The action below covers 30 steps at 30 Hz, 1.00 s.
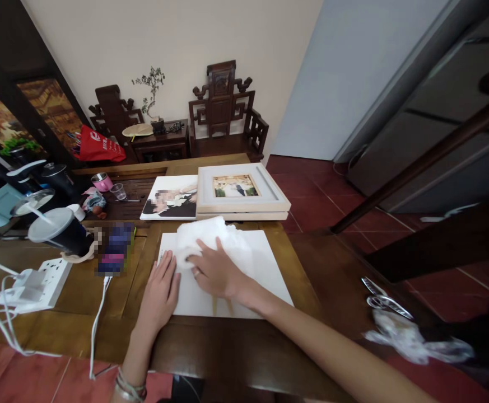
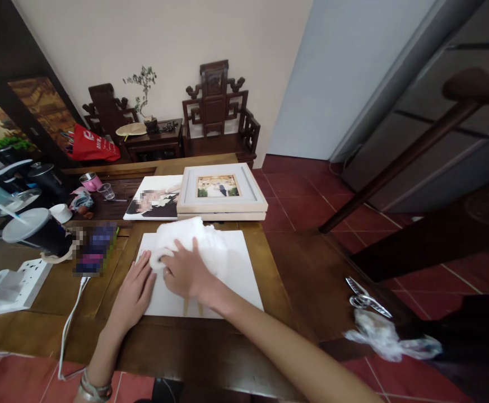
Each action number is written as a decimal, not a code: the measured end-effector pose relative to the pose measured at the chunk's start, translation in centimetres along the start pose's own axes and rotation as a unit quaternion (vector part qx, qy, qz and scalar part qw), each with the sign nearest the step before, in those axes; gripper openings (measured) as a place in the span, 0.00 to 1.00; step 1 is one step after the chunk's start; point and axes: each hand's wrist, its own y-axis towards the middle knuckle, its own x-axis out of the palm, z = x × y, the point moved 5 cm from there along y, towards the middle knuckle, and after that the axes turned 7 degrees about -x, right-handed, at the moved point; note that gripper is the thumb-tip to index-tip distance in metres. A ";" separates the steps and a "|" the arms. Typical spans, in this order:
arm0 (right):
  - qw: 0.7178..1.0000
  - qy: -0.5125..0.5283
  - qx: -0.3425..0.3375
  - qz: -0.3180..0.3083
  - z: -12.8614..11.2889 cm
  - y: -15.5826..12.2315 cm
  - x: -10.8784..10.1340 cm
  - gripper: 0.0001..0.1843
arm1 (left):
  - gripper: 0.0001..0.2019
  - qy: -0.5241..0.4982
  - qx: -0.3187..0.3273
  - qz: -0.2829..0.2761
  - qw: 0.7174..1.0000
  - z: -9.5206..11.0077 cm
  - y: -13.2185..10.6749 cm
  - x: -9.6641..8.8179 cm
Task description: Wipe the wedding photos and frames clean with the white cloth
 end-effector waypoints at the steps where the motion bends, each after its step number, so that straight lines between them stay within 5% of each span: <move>1: 1.000 0.000 0.000 0.004 0.0 1.1 0.1 0.19 | 0.21 0.005 0.003 0.001 1.000 0.0 0.0 0.0; 7: 0.999 0.014 0.032 0.029 0.7 2.5 -0.2 0.20 | 0.22 0.003 0.008 0.018 1.000 -0.3 -0.1 -0.1; 15: 0.990 -0.006 0.131 0.057 7.1 -6.1 -1.6 0.20 | 0.23 0.004 0.006 0.018 1.000 -0.3 -0.1 0.0; 20: 0.992 -0.045 0.092 0.067 3.7 -11.6 0.7 0.18 | 0.23 0.007 0.005 0.023 1.000 -0.3 -0.2 0.1; 24: 1.000 0.015 0.022 -0.012 -0.2 -15.4 0.8 0.18 | 0.23 0.006 0.004 0.025 1.000 -0.2 -0.2 0.1; 27: 0.998 0.046 0.030 -0.036 0.1 -16.1 -0.2 0.17 | 0.23 0.001 0.003 0.025 1.000 -0.2 -0.2 0.1; 30: 0.996 0.034 0.086 -0.005 2.5 -13.6 -0.8 0.18 | 0.23 -0.006 0.001 0.023 1.000 -0.2 -0.2 0.1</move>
